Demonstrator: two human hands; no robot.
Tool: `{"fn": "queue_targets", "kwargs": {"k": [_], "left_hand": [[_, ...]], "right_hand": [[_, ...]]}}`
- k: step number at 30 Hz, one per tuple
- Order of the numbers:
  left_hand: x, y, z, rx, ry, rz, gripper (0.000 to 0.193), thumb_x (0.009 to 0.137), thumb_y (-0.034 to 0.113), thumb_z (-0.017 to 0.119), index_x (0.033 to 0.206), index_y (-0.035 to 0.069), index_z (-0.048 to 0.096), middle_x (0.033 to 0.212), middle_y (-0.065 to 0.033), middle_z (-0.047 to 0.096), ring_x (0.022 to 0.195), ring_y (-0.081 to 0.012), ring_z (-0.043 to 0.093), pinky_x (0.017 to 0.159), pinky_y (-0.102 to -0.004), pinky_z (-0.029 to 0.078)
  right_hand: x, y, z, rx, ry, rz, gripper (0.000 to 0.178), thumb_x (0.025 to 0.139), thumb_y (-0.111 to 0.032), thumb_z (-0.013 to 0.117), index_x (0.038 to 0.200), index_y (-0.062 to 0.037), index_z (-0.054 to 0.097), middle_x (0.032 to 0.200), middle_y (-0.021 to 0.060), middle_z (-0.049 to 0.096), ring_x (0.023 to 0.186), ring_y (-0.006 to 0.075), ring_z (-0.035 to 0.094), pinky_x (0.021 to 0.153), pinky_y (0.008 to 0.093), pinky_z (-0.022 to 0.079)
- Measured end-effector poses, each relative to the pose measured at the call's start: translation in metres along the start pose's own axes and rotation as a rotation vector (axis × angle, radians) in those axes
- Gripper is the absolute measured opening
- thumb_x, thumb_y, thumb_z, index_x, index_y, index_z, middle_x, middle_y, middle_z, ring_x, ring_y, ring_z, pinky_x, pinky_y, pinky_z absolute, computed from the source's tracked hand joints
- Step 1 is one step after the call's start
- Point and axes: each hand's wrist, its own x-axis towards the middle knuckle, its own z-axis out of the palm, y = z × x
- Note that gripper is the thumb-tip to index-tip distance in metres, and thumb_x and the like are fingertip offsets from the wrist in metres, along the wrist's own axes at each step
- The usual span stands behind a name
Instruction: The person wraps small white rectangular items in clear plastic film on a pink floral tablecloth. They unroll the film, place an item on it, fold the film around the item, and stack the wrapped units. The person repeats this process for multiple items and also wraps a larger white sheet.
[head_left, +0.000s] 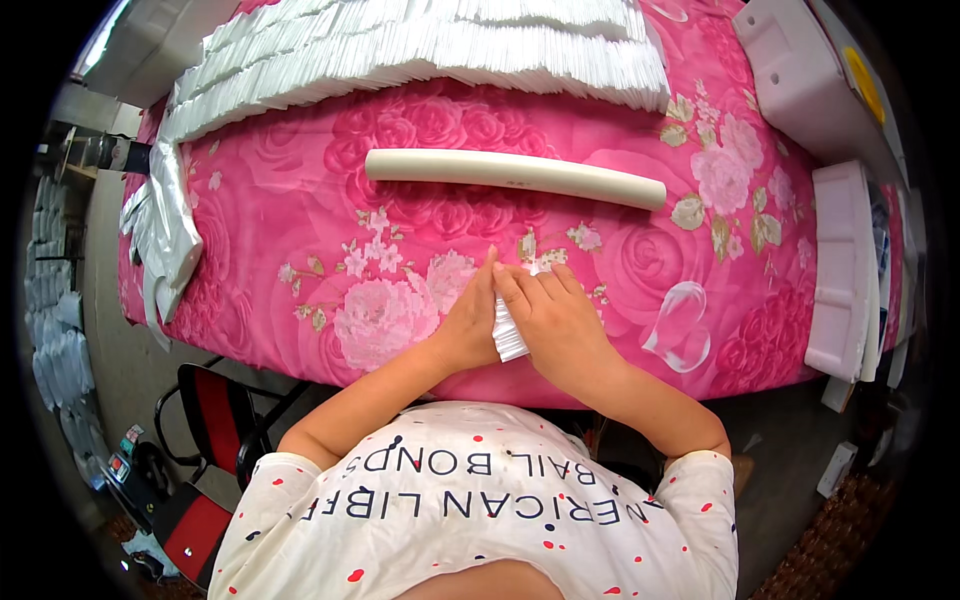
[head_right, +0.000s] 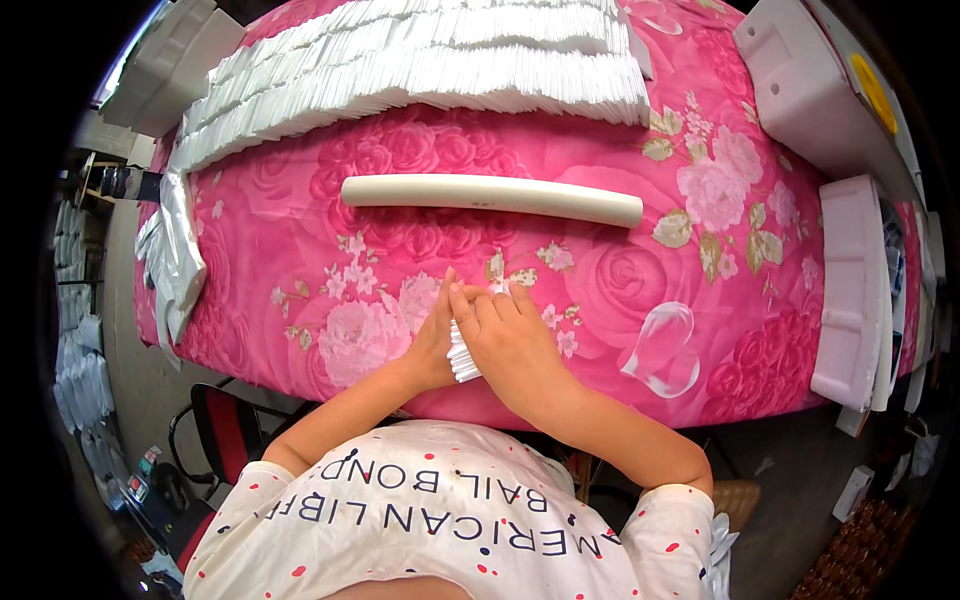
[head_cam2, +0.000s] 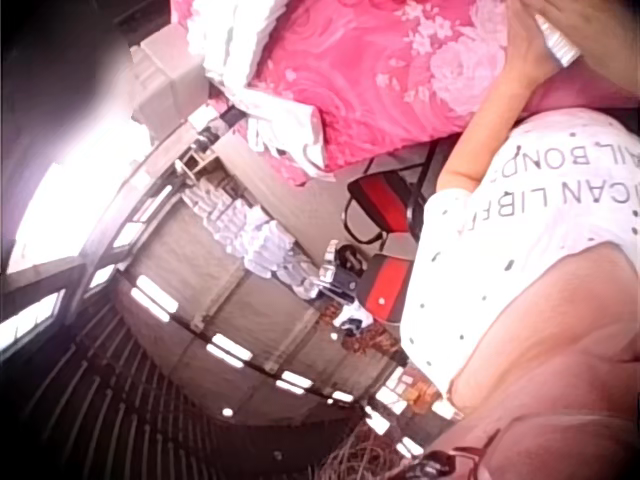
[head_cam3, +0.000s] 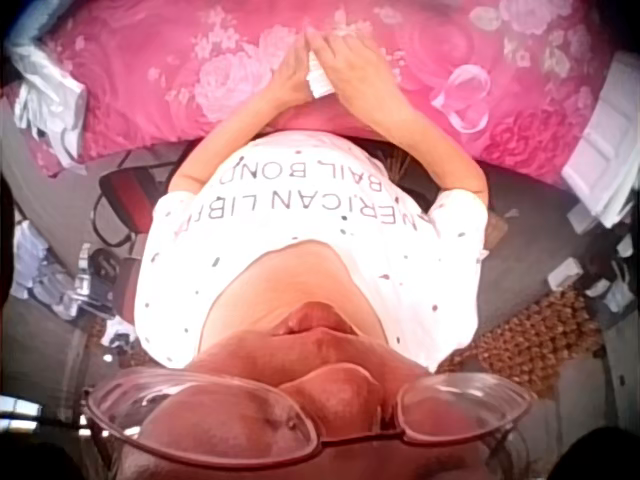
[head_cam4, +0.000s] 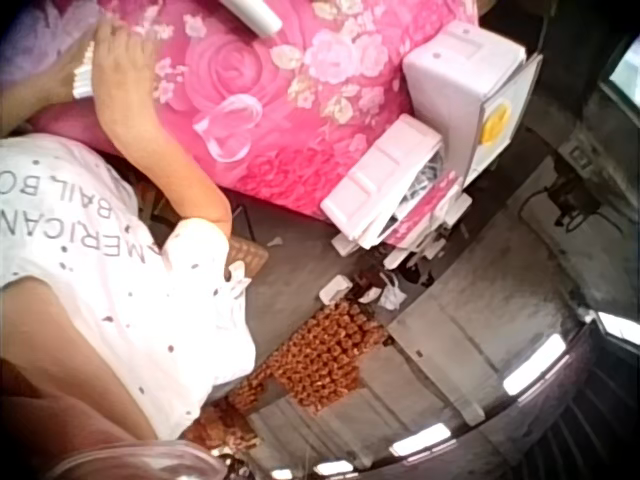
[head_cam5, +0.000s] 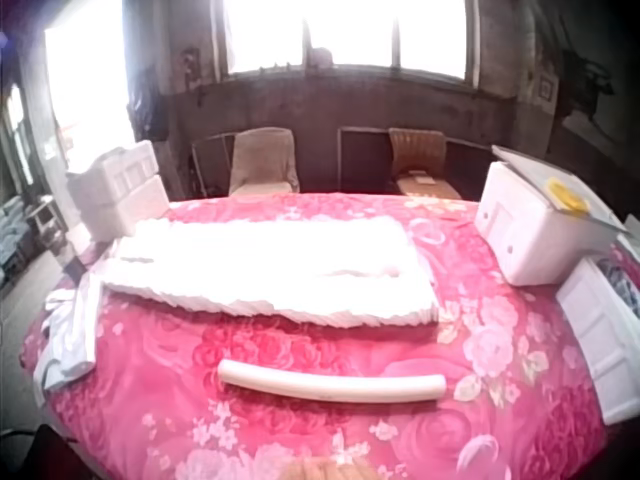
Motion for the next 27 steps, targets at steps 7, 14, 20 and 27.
{"fn": "queue_targets", "kwargs": {"k": [7,14,20,27], "left_hand": [[0.005,0.003,-0.017,-0.177,0.054,-0.165,0.124,0.056,0.02,0.082,0.14,0.005,-0.01,0.128,-0.0227,0.037,0.117,-0.0341,0.041,0.097,-0.043,0.034],[0.023,0.015,-0.026,-0.192,-0.01,-0.053,0.132,0.056,0.025,0.083,0.138,0.006,-0.019,0.136,-0.0264,0.025,0.125,-0.0386,0.031,0.102,-0.0448,0.027],[0.013,0.006,-0.013,-0.065,-0.005,-0.059,0.128,0.059,0.021,0.081,0.137,0.004,-0.021,0.132,-0.025,0.033,0.116,-0.037,0.042,0.097,-0.0436,0.035],[0.02,0.004,-0.01,-0.058,-0.017,-0.045,0.128,0.063,0.028,0.08,0.135,0.004,-0.023,0.13,-0.0243,0.035,0.117,-0.0371,0.043,0.096,-0.0451,0.036]], "right_hand": [[0.004,0.025,-0.006,0.405,0.192,-0.001,0.046,0.059,-0.01,0.071,0.101,-0.0033,0.052,0.087,0.0094,0.058,0.078,0.0235,0.058,0.072,0.0351,0.046],[-0.015,0.037,0.032,1.053,0.365,0.219,0.074,0.057,-0.014,0.08,0.12,-0.0038,0.043,0.112,0.0102,0.054,0.105,0.0262,0.05,0.091,0.0372,0.039],[-0.028,0.031,0.022,0.566,0.479,0.187,0.09,0.061,-0.035,0.075,0.134,-0.0039,0.032,0.13,0.0153,0.041,0.125,0.0307,0.032,0.105,0.0406,0.022],[-0.014,0.007,0.017,0.008,0.139,0.094,0.096,0.062,-0.059,0.063,0.134,-0.002,0.034,0.141,0.0152,0.029,0.134,0.0273,0.02,0.11,0.0451,0.005]]}}
